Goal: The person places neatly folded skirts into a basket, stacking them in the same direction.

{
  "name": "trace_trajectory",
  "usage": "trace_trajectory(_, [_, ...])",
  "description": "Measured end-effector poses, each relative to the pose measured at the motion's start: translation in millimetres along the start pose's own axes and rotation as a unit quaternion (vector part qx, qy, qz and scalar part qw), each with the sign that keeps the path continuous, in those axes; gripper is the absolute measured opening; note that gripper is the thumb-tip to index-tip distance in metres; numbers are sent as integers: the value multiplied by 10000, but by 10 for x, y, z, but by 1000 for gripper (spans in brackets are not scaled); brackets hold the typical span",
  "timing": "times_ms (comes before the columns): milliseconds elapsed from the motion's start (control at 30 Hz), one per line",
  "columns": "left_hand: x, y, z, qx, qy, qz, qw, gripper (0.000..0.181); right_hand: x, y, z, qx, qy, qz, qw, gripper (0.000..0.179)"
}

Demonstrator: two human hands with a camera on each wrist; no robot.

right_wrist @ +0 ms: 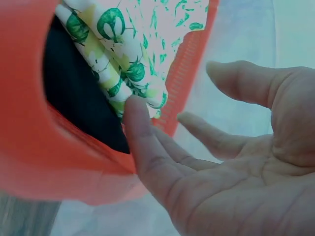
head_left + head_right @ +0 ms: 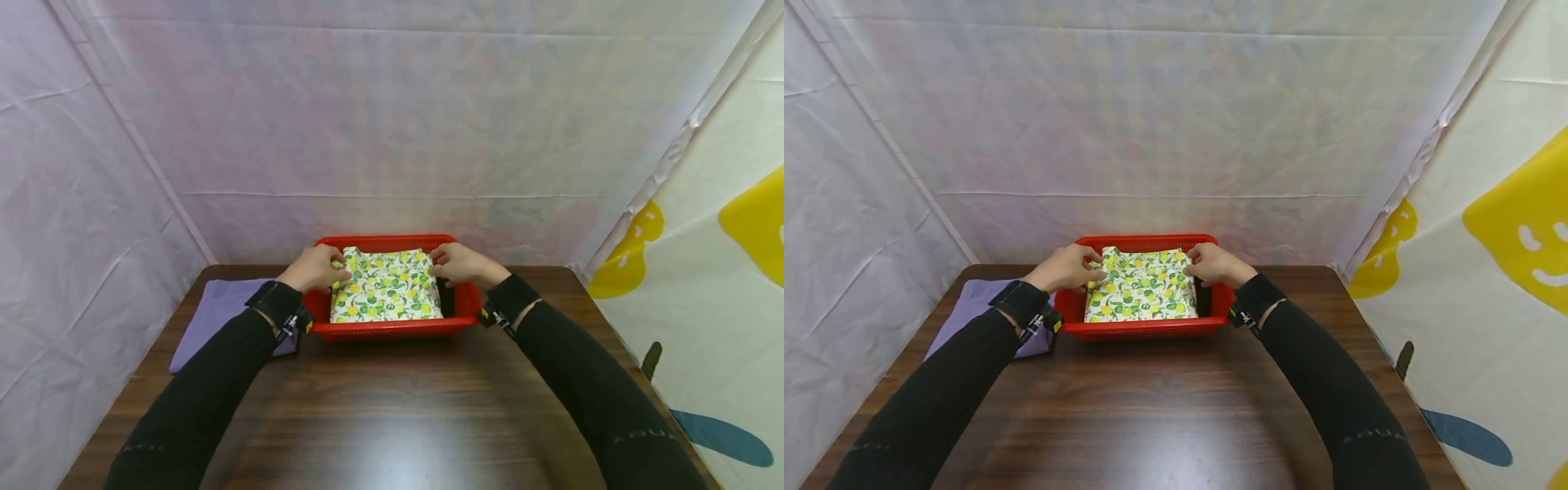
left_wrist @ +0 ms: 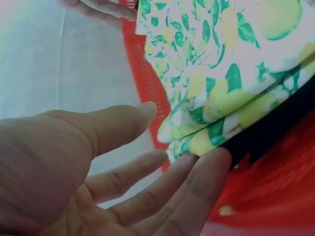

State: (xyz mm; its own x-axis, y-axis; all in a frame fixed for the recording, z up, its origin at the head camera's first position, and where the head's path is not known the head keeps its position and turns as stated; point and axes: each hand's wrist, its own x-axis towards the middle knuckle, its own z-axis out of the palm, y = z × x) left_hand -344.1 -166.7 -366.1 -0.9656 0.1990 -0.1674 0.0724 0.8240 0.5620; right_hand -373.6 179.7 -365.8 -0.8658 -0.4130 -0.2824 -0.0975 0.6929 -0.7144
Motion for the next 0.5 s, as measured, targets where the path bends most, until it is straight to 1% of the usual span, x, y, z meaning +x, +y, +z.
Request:
trace_trajectory(133, [-50, -7, -50, 245, 176, 189, 9994, 56, -28, 44, -6, -109, 321, -214, 9992, 58])
trace_trajectory(233, [-81, -30, -68, 372, 262, 326, 9984, 55, -64, 84, 1, -289, 501, -389, 9976, 57])
trace_trajectory(367, [-123, -64, -88, 315, 343, 445, 9979, 52, -102, 130, 27, -540, 736, -601, 9940, 56])
trace_trajectory(500, [-147, -83, -88, 320, 444, 605, 9967, 50, -144, 157, 54, -673, 971, -733, 9903, 57])
